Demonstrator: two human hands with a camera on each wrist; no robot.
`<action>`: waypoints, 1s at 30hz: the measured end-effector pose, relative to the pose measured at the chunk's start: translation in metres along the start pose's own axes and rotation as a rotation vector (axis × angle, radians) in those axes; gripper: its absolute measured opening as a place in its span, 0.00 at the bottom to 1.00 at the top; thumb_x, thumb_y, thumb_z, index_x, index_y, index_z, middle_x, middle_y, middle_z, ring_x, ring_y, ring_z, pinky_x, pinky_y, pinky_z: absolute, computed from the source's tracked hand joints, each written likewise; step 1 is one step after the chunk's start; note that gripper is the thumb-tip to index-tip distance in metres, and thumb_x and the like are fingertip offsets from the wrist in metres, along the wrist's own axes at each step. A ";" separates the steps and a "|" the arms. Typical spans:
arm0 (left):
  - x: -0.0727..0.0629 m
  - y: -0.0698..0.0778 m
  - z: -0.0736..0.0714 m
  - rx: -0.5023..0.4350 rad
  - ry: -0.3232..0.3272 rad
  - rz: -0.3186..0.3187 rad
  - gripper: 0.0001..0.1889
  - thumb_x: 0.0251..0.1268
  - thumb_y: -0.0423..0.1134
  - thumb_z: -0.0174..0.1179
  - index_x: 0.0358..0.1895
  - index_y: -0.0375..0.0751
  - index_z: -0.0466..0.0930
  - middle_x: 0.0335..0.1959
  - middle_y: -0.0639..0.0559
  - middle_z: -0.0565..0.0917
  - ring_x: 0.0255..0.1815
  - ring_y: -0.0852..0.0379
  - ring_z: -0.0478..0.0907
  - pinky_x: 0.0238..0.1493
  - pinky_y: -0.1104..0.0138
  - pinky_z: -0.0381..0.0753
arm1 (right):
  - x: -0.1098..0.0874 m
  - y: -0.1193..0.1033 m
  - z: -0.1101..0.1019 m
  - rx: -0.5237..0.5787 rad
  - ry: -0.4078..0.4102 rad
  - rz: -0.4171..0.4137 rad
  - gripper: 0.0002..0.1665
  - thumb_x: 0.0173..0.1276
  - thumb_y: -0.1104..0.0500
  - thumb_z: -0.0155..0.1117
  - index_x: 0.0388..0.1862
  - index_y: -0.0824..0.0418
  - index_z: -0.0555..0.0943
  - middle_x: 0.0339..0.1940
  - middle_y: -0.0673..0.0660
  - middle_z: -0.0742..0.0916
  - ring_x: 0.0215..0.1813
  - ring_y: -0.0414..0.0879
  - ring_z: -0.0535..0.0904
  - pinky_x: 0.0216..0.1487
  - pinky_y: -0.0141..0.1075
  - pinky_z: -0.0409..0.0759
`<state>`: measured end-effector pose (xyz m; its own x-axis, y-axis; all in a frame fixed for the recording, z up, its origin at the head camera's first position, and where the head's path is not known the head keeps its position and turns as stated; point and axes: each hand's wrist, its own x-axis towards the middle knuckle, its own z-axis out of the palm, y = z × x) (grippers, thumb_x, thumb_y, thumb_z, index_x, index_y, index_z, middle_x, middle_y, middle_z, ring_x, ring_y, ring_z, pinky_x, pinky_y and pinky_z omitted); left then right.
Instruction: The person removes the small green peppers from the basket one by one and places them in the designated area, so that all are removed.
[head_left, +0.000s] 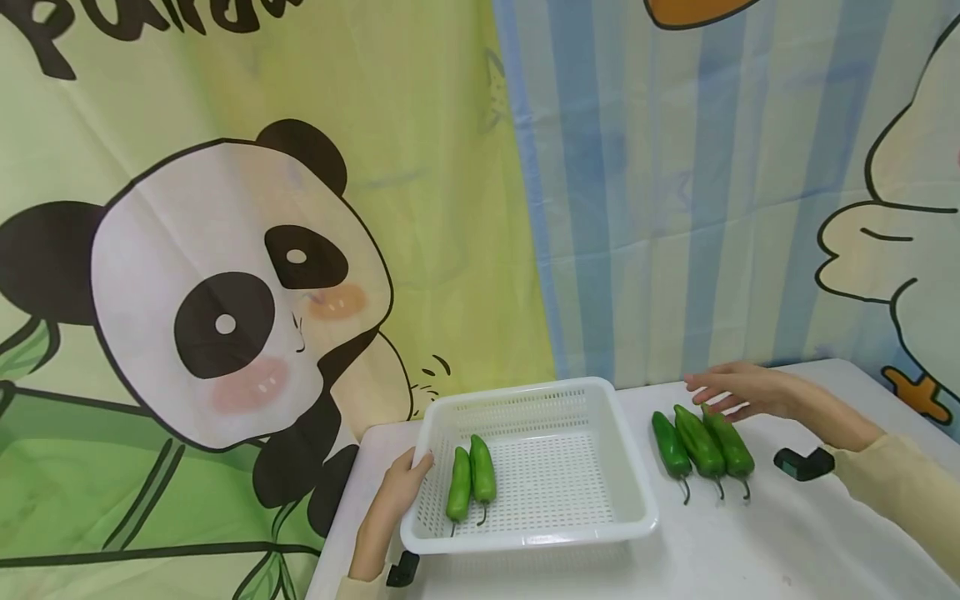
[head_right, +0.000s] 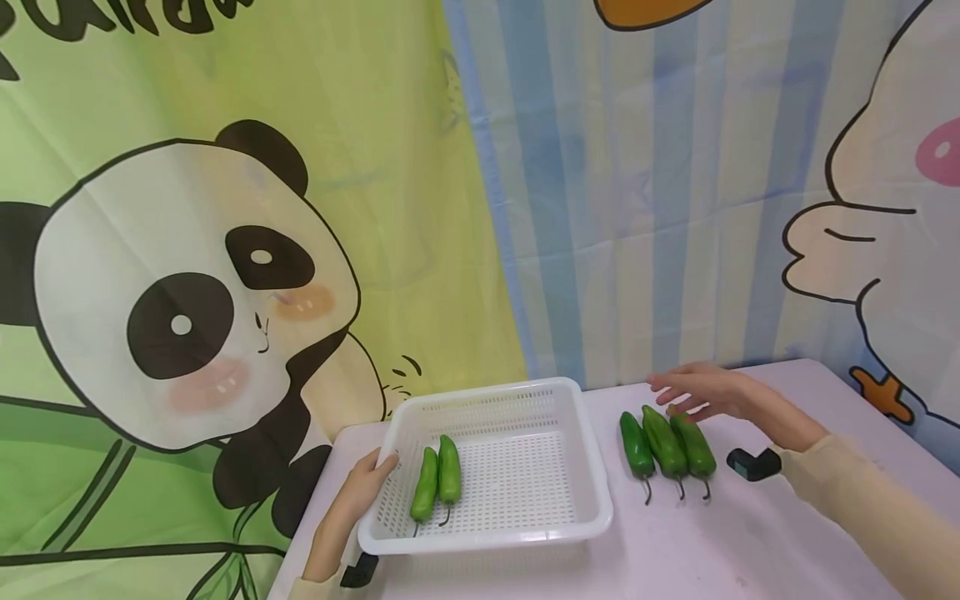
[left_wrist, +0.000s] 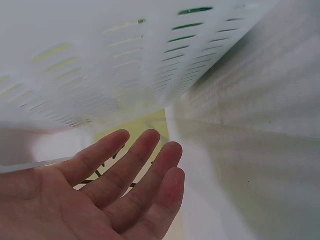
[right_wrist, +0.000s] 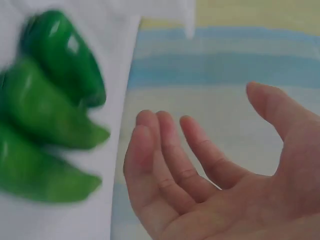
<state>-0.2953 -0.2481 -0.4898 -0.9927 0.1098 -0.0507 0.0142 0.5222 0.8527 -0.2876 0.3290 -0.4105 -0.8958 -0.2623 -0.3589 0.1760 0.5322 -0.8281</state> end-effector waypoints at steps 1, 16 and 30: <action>0.000 0.000 0.000 0.002 -0.001 0.000 0.30 0.80 0.51 0.47 0.74 0.34 0.63 0.52 0.30 0.84 0.36 0.45 0.89 0.30 0.58 0.91 | 0.002 -0.002 0.004 0.060 -0.024 -0.005 0.40 0.80 0.39 0.47 0.74 0.69 0.64 0.65 0.65 0.79 0.61 0.55 0.81 0.61 0.50 0.83; 0.000 -0.001 -0.001 -0.012 -0.003 -0.005 0.29 0.81 0.50 0.47 0.74 0.34 0.63 0.52 0.30 0.84 0.37 0.45 0.89 0.30 0.58 0.91 | 0.023 -0.065 0.077 0.353 -0.253 -0.085 0.33 0.81 0.42 0.49 0.71 0.63 0.68 0.67 0.62 0.79 0.63 0.53 0.80 0.58 0.43 0.83; 0.000 0.000 -0.001 -0.018 -0.010 -0.011 0.29 0.81 0.51 0.47 0.74 0.36 0.63 0.54 0.30 0.84 0.37 0.45 0.89 0.30 0.58 0.91 | 0.059 -0.100 0.142 0.347 -0.306 -0.053 0.30 0.77 0.40 0.55 0.62 0.62 0.77 0.55 0.58 0.86 0.54 0.52 0.85 0.50 0.40 0.85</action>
<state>-0.2954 -0.2492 -0.4894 -0.9914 0.1130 -0.0655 0.0010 0.5082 0.8612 -0.2999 0.1460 -0.4100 -0.7545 -0.5351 -0.3799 0.3063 0.2249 -0.9250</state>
